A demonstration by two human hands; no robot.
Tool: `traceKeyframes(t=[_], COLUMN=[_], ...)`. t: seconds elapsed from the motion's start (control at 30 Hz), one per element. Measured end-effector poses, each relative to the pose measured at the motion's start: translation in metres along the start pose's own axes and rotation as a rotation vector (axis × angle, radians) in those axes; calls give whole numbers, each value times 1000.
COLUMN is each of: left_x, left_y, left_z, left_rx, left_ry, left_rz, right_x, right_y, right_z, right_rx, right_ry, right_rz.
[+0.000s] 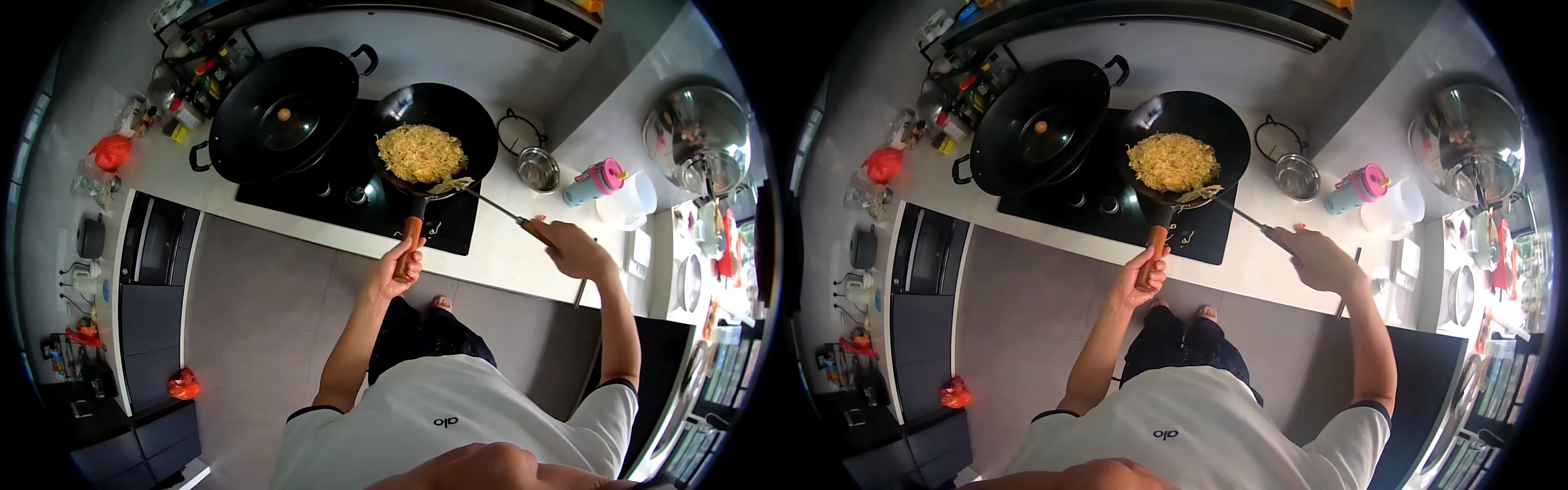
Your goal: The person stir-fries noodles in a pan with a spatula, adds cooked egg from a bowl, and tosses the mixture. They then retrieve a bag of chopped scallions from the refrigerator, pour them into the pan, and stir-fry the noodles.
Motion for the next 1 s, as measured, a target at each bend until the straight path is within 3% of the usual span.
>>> traceKeyframes(t=[0.07,0.17,0.23,0.3,0.37,0.5,0.6,0.7,0.73,0.87,1.0], left_x=[-3,-1,-3,-13,-23,-33,-35,-28,-25,-23,-21], left_y=[1,7,10,18,23,35,36,33,30,31,29], left_z=[-4,-22,-23,-24,-27,-34,-35,-30,-29,-29,-29], left_rx=[-78,-209,-235,-232,-223,-226,-229,-212,-210,-236,-233], left_ry=[-72,-202,-269,-320,-347,-382,-391,-383,-381,-392,-387], left_rz=[-24,-57,-76,-65,-45,-14,-12,-16,-26,-51,-54], right_x=[2,14,19,14,13,49,48,25,24,19,28], right_y=[-40,-105,-119,-99,-65,-10,-25,-96,-113,-74,-29], right_z=[-38,-95,-90,-64,-33,24,9,-44,-47,-4,40], right_rx=[-29,-236,-367,-345,-410,-119,-28,-235,-215,-261,-61], right_ry=[7,-74,-197,-320,-202,145,256,187,130,62,108], right_rz=[61,-189,-207,-176,-146,-274,-261,-252,-309,-171,-161])
Point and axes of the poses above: each hand's wrist, its own y-axis away from the middle knuckle, its own z-axis out of the back of the hand, x = y × z, the point moved 1 cm from there along -y, towards the middle knuckle, and after that the axes turned 6 degrees about y, right-handed, at the moved point
